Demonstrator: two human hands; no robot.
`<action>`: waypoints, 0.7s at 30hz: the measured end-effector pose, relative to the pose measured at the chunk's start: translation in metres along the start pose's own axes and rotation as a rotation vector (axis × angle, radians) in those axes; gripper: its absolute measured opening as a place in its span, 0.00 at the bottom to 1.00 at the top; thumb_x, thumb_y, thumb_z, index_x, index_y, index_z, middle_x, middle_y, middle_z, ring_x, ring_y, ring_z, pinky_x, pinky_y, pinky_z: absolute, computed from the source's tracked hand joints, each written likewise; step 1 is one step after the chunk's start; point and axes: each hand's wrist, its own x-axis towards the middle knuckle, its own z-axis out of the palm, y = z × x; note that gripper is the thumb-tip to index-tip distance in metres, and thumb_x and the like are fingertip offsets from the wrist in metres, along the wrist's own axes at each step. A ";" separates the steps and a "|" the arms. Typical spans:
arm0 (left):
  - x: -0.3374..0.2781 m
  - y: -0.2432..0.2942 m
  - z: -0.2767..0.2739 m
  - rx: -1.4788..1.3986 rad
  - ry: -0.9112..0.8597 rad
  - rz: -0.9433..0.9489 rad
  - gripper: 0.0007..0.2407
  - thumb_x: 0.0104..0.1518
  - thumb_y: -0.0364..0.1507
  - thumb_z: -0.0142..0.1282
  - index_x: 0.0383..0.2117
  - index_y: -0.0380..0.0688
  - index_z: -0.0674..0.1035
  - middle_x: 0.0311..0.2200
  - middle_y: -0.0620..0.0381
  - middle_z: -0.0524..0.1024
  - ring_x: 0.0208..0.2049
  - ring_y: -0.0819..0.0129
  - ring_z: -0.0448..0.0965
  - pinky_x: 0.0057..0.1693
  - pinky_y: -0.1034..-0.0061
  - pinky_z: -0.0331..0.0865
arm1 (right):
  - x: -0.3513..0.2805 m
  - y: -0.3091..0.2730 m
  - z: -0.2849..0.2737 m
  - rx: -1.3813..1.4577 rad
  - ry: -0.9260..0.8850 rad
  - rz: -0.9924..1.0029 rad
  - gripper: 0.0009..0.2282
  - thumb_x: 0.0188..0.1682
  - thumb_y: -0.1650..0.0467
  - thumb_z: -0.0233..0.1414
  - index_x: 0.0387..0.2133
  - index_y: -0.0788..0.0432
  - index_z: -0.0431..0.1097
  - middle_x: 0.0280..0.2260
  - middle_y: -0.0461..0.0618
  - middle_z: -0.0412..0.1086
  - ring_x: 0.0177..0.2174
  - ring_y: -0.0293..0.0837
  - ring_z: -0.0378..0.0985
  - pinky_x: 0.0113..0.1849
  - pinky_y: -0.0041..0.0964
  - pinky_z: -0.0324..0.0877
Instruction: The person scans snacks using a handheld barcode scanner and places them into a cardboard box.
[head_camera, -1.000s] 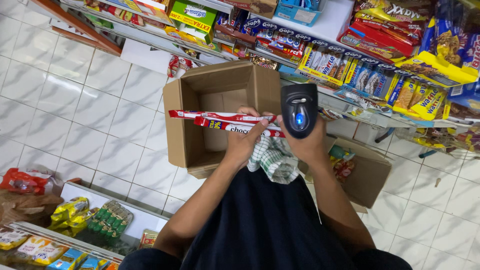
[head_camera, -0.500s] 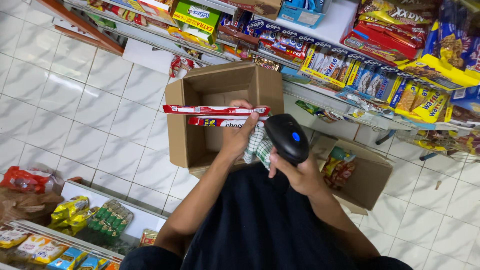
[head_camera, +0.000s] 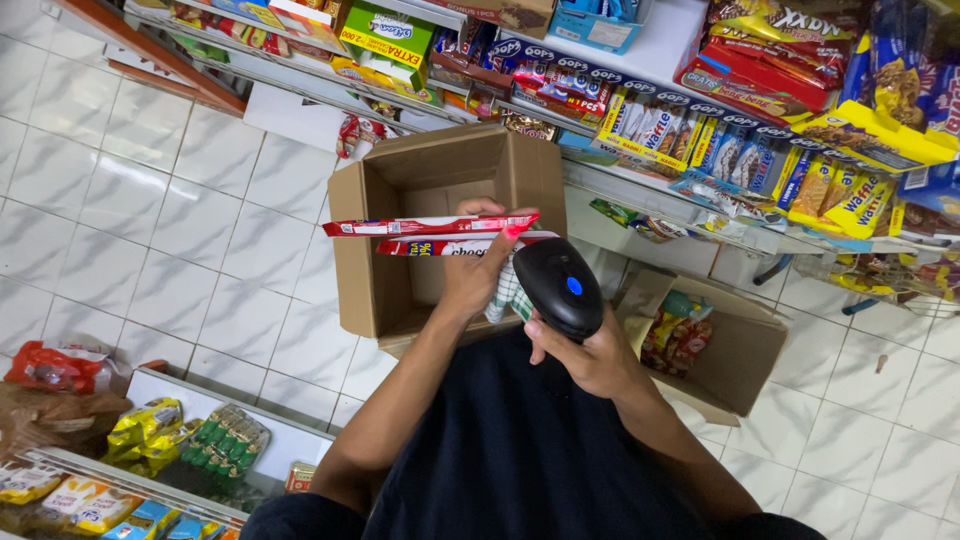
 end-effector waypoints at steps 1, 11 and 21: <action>0.000 0.000 0.000 0.000 -0.002 0.001 0.12 0.66 0.24 0.56 0.49 0.40 0.65 0.51 0.39 0.79 0.49 0.63 0.81 0.57 0.70 0.76 | 0.000 0.001 -0.001 0.001 -0.005 -0.003 0.04 0.53 0.75 0.55 0.37 0.65 0.70 0.27 0.48 0.71 0.24 0.37 0.78 0.27 0.33 0.77; -0.005 0.006 0.008 0.192 -0.063 -0.051 0.12 0.65 0.24 0.57 0.50 0.40 0.68 0.46 0.45 0.82 0.48 0.69 0.82 0.55 0.73 0.77 | 0.012 0.011 -0.033 -0.175 0.402 0.004 0.10 0.46 0.75 0.63 0.39 0.63 0.72 0.34 0.47 0.74 0.33 0.34 0.76 0.36 0.29 0.73; 0.010 0.024 0.042 0.412 -0.211 -0.177 0.08 0.62 0.27 0.61 0.41 0.37 0.78 0.33 0.57 0.80 0.37 0.76 0.80 0.46 0.79 0.75 | 0.025 0.018 -0.051 -0.104 0.385 -0.114 0.10 0.48 0.77 0.62 0.41 0.64 0.72 0.36 0.46 0.74 0.36 0.34 0.76 0.39 0.30 0.73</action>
